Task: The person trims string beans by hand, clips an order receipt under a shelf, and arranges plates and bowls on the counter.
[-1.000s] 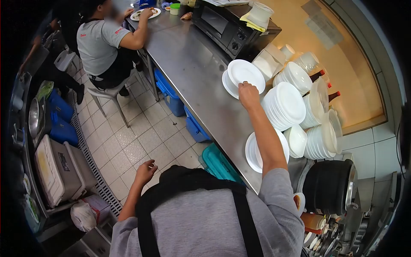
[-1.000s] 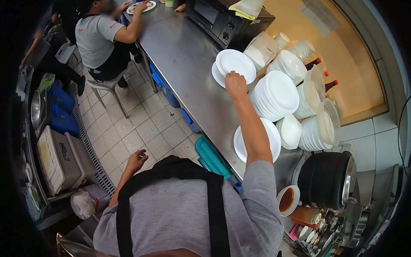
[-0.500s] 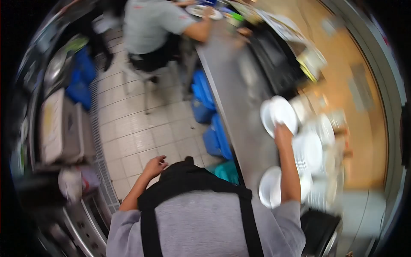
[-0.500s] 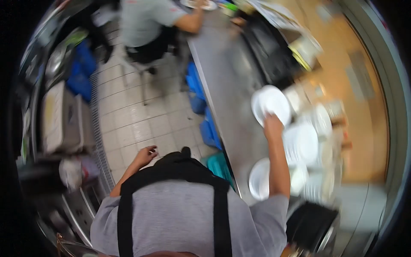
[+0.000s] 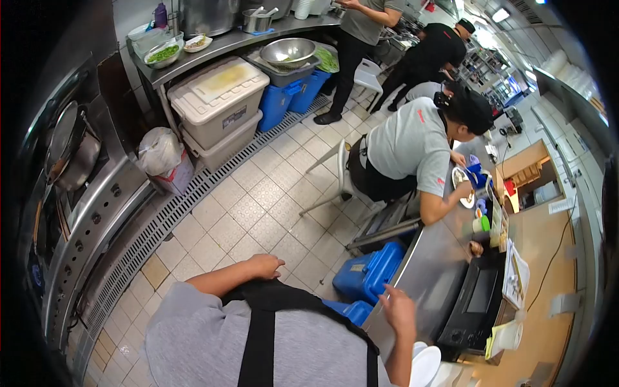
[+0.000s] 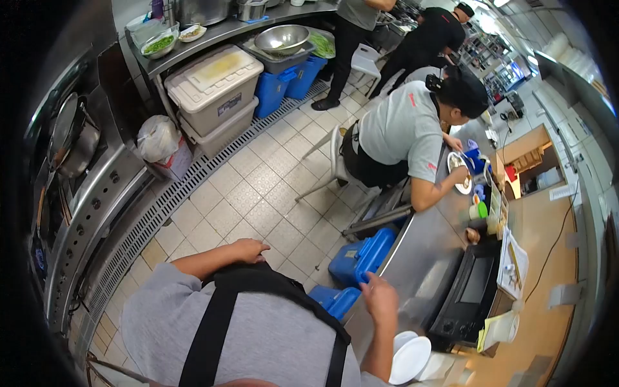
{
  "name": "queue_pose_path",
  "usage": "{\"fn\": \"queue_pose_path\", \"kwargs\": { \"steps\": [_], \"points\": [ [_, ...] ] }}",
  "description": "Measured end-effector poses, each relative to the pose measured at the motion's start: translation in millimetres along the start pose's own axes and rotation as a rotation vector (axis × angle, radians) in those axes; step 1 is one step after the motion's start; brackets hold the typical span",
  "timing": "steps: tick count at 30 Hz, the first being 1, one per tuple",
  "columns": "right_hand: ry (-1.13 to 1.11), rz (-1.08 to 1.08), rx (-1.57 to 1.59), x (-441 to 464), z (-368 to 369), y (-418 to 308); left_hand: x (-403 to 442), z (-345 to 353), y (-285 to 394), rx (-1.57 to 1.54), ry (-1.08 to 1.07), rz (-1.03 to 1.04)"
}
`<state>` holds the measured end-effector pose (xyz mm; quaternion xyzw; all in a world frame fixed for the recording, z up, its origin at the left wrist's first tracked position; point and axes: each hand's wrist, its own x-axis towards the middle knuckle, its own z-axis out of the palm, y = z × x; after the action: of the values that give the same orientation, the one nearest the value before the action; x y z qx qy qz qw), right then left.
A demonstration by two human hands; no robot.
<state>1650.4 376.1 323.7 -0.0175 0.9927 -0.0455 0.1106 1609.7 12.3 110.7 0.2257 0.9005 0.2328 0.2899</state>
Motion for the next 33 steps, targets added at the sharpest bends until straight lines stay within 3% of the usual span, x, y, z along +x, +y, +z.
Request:
{"fn": "queue_pose_path", "kwargs": {
  "steps": [4, 5, 7, 9, 12, 14, 15, 17, 19, 21, 23, 25, 28, 30, 33],
  "points": [
    [-0.181, -0.298, 0.159, 71.4, 37.5, -63.8, 0.6, -22.7, -30.0, -0.021, -0.005, -0.078],
    [-0.148, -0.298, 0.238, 78.7, 51.7, -72.8, 19.3, -12.7, -61.2, -0.09, -0.124, -0.105],
    [-0.02, -0.272, 0.302, 95.5, 84.1, -88.6, 42.9, -17.7, -99.8, 0.05, -0.132, -0.062],
    [-0.068, -0.11, 0.337, 90.5, 81.7, -100.7, 82.8, -44.7, -125.8, 0.137, -0.222, 0.011],
    [0.141, 0.167, 0.399, 57.1, 119.5, -85.5, 157.7, -89.0, -141.9, 0.317, -0.372, 0.178],
    [0.438, 0.595, 0.38, 4.4, 104.6, -80.4, 213.6, -108.9, -133.1, 0.432, -0.466, 0.331],
    [0.414, 0.903, 0.33, -25.3, 81.7, -82.8, 241.0, -115.4, -128.2, 0.499, -0.502, 0.412],
    [0.756, 1.116, 0.132, -100.8, 87.8, -79.4, 280.9, -126.9, -78.7, 0.616, -0.536, 0.59],
    [0.938, 1.451, -0.066, -190.2, 94.5, -123.0, 270.0, -134.4, 1.6, 0.658, -0.507, 0.773],
    [1.052, 1.906, 0.098, -252.2, 98.8, -150.4, 262.3, -116.1, 77.3, 0.512, -0.453, 0.887],
    [0.953, 2.035, -0.215, -305.2, 118.3, -171.0, 246.9, -85.8, 144.0, 0.241, -0.693, 0.836],
    [0.778, 2.322, -0.099, -338.8, 132.7, -176.3, 197.3, -50.2, 216.1, 0.051, -0.963, 0.766],
    [0.748, 2.425, 0.069, -395.1, 183.7, -153.7, 128.5, 34.9, 282.5, -0.22, -1.309, 0.692],
    [0.89, 2.338, 0.351, -431.2, 217.6, -133.5, 76.8, 85.9, 324.2, -0.267, -1.491, 0.557],
    [1.033, 2.206, 0.602, -446.6, 195.0, -121.0, 25.6, 163.1, 366.0, -0.379, -1.486, 0.327]
  ]
}}
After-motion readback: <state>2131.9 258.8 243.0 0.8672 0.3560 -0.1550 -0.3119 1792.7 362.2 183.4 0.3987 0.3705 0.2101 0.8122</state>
